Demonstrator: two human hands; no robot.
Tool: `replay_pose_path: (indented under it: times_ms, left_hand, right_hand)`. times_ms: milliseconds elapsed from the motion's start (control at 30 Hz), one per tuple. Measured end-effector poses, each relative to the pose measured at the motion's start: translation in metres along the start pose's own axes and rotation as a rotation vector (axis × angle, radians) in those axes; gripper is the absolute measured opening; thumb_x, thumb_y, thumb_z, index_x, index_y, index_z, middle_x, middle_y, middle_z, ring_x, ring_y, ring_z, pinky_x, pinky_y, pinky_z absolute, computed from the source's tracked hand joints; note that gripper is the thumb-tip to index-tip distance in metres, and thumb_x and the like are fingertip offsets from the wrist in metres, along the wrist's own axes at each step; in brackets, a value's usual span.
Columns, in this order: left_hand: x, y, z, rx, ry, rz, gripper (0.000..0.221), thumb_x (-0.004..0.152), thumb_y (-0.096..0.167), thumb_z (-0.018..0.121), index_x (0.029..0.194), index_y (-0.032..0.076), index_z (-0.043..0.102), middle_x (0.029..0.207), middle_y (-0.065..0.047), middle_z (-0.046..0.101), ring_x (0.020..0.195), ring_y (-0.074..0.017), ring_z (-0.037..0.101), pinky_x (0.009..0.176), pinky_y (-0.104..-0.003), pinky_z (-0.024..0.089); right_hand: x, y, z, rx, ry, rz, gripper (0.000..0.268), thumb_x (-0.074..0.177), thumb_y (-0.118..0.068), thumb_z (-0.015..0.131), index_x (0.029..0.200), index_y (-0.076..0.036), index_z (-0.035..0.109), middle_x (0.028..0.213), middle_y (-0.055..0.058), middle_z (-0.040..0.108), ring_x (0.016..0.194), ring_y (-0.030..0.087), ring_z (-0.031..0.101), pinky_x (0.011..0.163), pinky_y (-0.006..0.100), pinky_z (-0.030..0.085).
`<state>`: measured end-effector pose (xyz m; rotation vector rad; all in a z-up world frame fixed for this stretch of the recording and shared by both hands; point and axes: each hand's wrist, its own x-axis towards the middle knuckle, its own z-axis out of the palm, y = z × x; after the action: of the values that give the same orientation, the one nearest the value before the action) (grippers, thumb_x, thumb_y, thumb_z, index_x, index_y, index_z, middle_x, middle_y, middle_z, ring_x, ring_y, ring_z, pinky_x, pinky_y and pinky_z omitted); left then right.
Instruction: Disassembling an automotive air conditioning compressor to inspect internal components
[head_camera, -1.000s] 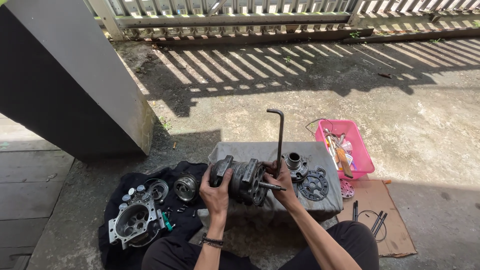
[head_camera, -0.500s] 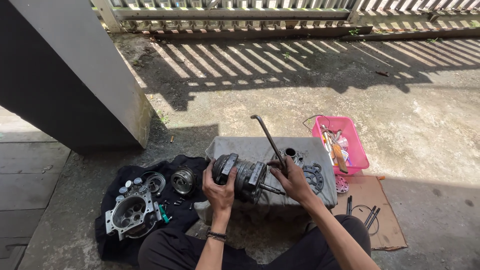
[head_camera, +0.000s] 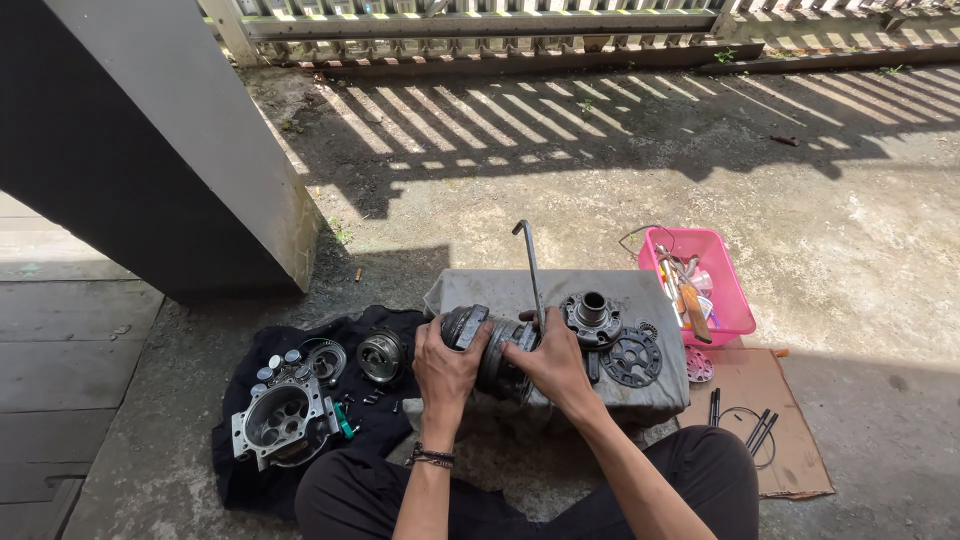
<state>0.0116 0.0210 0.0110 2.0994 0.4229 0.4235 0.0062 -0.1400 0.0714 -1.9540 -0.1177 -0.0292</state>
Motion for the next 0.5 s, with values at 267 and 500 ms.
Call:
replay_pose_path:
  times_ms: [267, 500]
  left_hand:
    - [0.006, 0.003, 0.001, 0.094, -0.028, -0.022, 0.085, 0.071, 0.079, 0.071, 0.117, 0.009, 0.067, 0.09, -0.026, 0.074, 0.088, -0.0508, 0.072, 0.08, -0.062, 0.056]
    - [0.002, 0.0, -0.001, 0.055, -0.024, -0.001, 0.083, 0.07, 0.076, 0.074, 0.115, 0.007, 0.069, 0.087, -0.031, 0.073, 0.086, -0.0539, 0.071, 0.076, -0.062, 0.056]
  right_hand:
    - [0.001, -0.006, 0.0, 0.034, -0.007, 0.011, 0.03, 0.082, -0.008, 0.068, 0.1, -0.006, 0.043, 0.103, 0.021, 0.073, 0.054, 0.011, 0.042, 0.053, 0.041, 0.032]
    - [0.005, 0.013, 0.004, -0.004, 0.013, 0.019, 0.034, 0.073, -0.01, 0.071, 0.097, -0.009, 0.048, 0.094, 0.013, 0.078, 0.058, 0.017, 0.057, 0.052, 0.036, 0.04]
